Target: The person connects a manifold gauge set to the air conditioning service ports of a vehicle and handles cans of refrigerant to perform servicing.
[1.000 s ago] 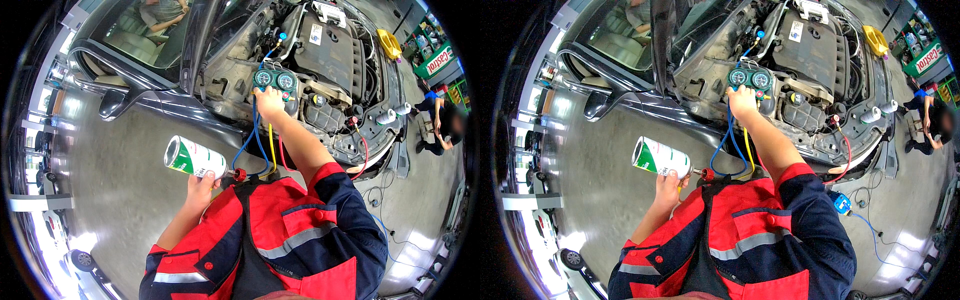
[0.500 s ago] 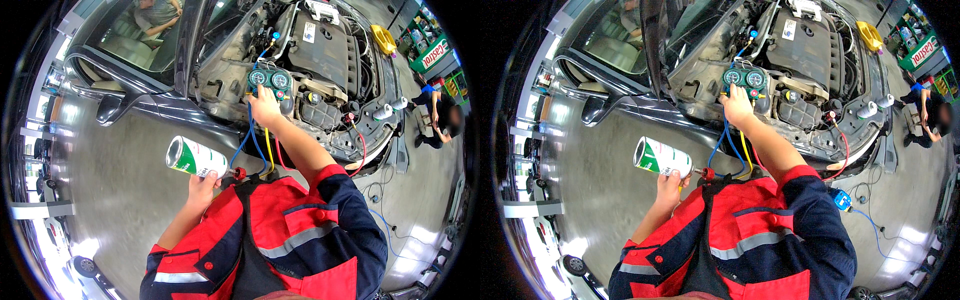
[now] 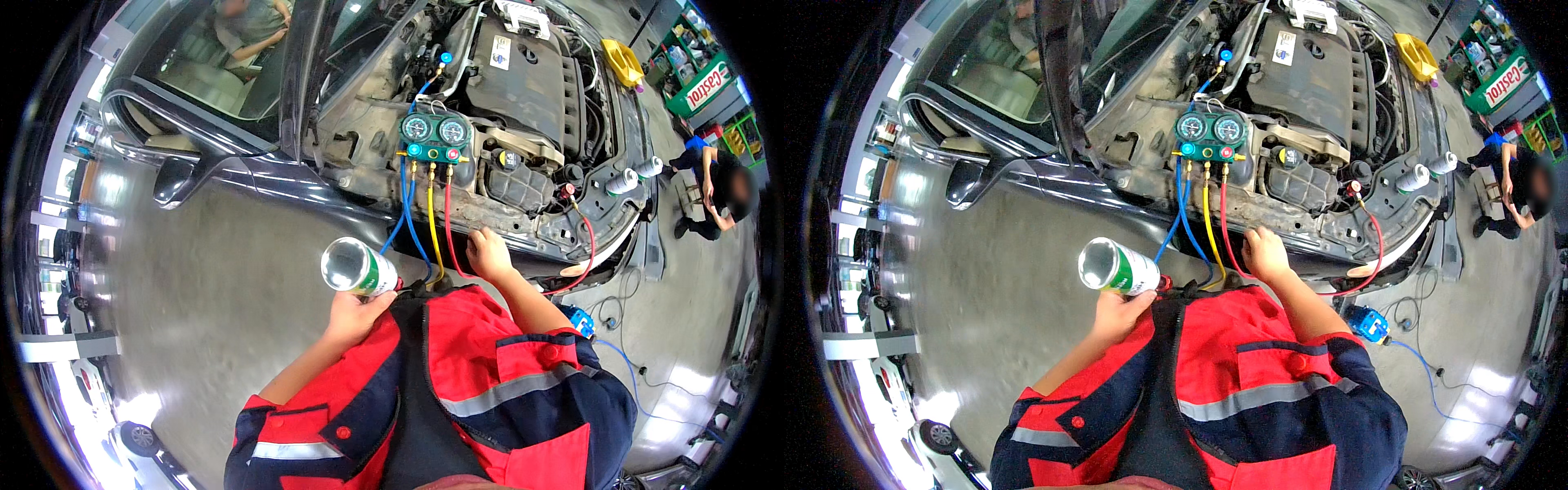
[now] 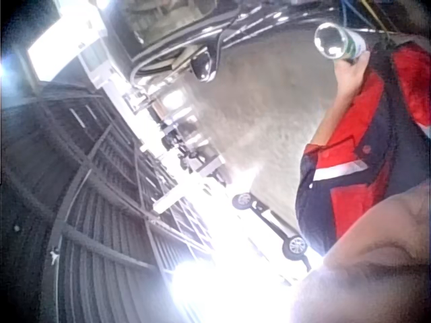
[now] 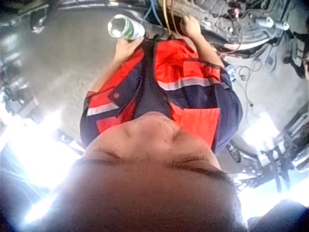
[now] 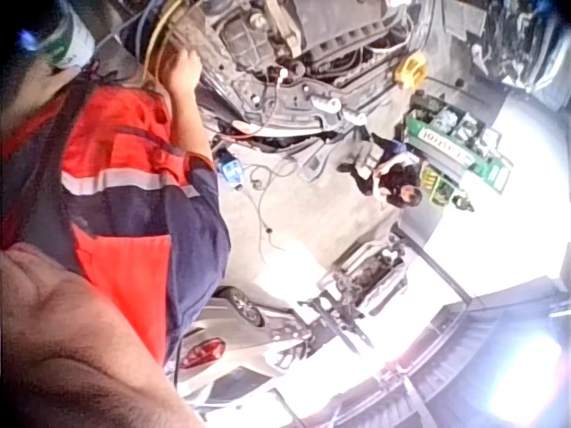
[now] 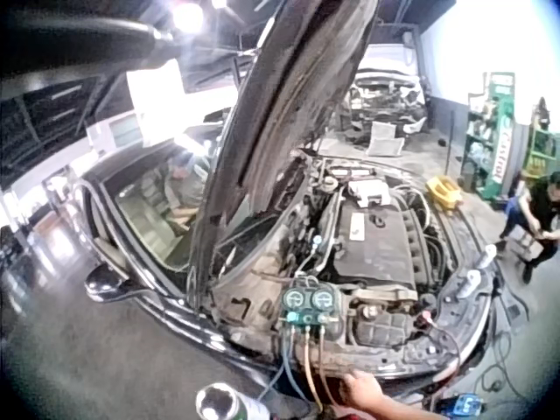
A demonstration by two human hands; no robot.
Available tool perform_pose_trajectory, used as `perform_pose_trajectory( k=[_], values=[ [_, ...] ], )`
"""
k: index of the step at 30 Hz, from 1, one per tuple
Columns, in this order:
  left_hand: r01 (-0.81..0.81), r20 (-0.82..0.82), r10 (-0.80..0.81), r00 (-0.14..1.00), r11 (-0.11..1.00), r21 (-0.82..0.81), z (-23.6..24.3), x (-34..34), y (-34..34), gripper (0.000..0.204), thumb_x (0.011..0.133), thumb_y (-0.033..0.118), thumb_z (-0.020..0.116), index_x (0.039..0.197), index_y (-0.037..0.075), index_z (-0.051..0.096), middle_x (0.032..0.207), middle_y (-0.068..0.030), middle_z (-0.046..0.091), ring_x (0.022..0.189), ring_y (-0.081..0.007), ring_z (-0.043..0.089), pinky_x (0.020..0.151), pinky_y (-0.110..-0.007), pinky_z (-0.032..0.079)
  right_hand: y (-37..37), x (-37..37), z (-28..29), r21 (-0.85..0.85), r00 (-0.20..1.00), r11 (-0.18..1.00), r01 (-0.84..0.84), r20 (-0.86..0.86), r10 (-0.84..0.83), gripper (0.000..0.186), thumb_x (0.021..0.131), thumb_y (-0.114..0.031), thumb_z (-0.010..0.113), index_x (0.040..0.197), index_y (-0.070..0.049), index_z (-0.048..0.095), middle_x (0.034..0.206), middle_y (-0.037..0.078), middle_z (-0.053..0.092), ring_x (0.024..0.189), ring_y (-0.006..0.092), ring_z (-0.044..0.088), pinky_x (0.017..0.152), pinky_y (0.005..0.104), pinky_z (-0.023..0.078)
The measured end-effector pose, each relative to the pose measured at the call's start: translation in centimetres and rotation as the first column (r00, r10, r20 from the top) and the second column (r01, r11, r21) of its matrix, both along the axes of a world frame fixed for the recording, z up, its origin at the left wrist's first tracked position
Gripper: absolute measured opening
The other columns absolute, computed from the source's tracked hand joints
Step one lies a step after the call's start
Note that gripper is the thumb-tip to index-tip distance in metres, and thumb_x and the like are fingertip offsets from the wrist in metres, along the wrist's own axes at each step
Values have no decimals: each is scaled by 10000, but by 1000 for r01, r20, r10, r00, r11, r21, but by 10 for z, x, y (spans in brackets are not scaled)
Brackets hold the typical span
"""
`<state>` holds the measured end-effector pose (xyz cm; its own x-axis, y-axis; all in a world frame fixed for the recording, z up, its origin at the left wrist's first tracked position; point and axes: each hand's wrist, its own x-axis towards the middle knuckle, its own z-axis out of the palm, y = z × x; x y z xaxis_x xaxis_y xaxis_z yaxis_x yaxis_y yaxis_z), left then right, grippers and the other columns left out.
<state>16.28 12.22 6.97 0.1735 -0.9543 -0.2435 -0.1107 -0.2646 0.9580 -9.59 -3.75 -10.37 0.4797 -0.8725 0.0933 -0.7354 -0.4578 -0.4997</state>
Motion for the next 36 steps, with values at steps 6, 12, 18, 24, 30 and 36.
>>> perform_pose_trajectory(
  k=[6, 12, 18, 24, 30, 36],
  values=[
    [61, 74, -63, 995, 998, 30, 1, -12, -9, 310, 815, 127, 740, 1094, 27, 645, 1026, -50, 689, 945, -134, 633, 853, -306, 488, 4, -11, -11, 226, 992, 972, 62, -120, -35, 268, 903, -307, 562, 913, -45, 619, 922, 190, 649, 861, 388, 639, 774, 480, 519],
    [86, 39, -88, 995, 995, 43, 2, -14, -12, 327, 822, 153, 742, 1106, 32, 637, 1056, -57, 679, 985, -142, 627, 882, -311, 482, -10, -7, -1, 326, 984, 937, 123, -160, -73, 354, 918, -352, 513, 857, -36, 661, 905, 209, 671, 863, 394, 646, 780, 484, 515],
    [72, 70, -77, 995, 995, 69, -6, -10, -12, 397, 826, 132, 740, 1173, 26, 579, 1102, -66, 662, 1024, -152, 623, 914, -319, 478, -33, -2, 1, 436, 967, 877, 203, -233, -108, 408, 888, -391, 477, 921, -62, 715, 935, 237, 674, 894, 402, 655, 834, 471, 515],
    [14, -8, -14, 1000, 999, 29, -15, -4, -4, 479, 849, 82, 706, 1261, 11, 472, 1167, -98, 621, 1086, -176, 601, 965, -333, 456, -34, 3, 4, 438, 960, 872, 218, -257, -111, 414, 895, -391, 469, 921, -62, 718, 939, 234, 677, 908, 398, 658, 843, 472, 516],
    [-36, -88, 33, 996, 999, -38, -19, -7, -3, 560, 868, 37, 665, 1333, 17, 353, 1268, -116, 541, 1172, -196, 550, 1027, -351, 414, -31, 1, 1, 408, 963, 889, 209, -243, -114, 421, 906, -388, 459, 886, -54, 714, 889, 242, 671, 849, 419, 655, 799, 488, 518],
    [-26, -84, 19, 996, 996, -83, -27, -3, -2, 559, 881, 21, 643, 1348, 13, 336, 1299, -119, 513, 1212, -197, 515, 1051, -361, 394, -29, 2, 6, 419, 962, 881, 219, -245, -123, 418, 908, -393, 461, 884, -61, 715, 886, 240, 672, 857, 416, 655, 794, 487, 520]
  ],
)
